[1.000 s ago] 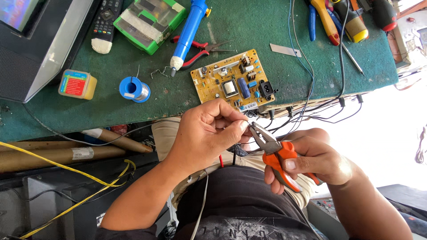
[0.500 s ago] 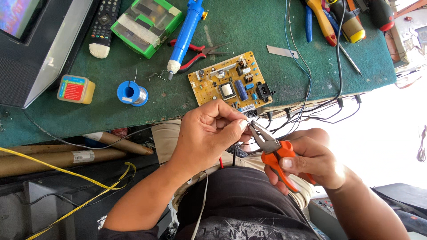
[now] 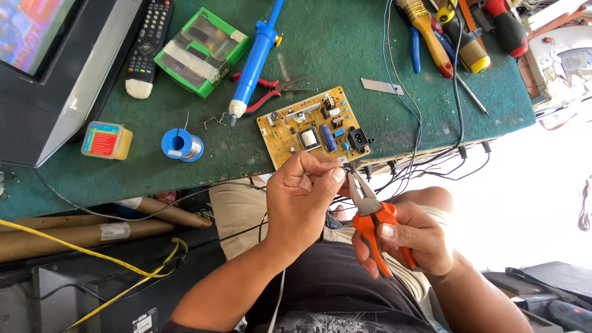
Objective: The person solders a green circuit board using a soldering iron and solder wire. They then strip the ends of black wires with pliers and attach them to the board, soldering the connections.
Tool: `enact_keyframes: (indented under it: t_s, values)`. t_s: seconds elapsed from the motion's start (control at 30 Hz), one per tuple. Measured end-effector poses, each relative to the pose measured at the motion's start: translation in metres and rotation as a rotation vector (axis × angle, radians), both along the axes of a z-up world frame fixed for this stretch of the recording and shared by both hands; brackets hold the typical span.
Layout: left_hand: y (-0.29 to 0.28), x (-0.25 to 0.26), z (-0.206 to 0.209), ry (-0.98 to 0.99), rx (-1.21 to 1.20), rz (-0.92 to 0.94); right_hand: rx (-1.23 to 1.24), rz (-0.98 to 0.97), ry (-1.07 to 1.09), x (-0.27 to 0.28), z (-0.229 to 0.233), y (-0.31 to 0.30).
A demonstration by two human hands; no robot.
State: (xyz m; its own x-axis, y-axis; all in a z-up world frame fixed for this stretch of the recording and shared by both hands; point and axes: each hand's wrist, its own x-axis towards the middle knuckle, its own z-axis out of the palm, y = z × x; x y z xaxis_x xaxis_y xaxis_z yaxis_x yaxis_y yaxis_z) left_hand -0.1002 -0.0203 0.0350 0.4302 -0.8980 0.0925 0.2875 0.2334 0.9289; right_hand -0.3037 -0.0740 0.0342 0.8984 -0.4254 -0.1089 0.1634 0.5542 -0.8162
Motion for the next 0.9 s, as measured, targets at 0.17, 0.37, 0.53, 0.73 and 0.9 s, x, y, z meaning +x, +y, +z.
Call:
enact_keyframes:
  t_s: [0.17,0.37,0.53,0.73,0.9]
  values:
    - [-0.001,-0.007,-0.002,-0.018,0.007,0.051,0.07,-0.038,-0.06,-0.001,-0.012,0.006]
    - [-0.005,0.002,-0.002,-0.033,0.054,-0.03,0.083,-0.006,-0.04,-0.006,-0.012,-0.002]
    - [-0.003,0.009,0.01,-0.002,0.12,-0.118,0.108,-0.017,-0.143,-0.007,-0.012,-0.002]
    - [-0.003,0.017,0.009,0.073,0.119,-0.196,0.128,0.003,-0.19,-0.009,-0.015,-0.005]
    - [0.001,0.018,0.012,0.127,0.009,-0.252,0.123,0.014,-0.149,-0.011,-0.016,-0.004]
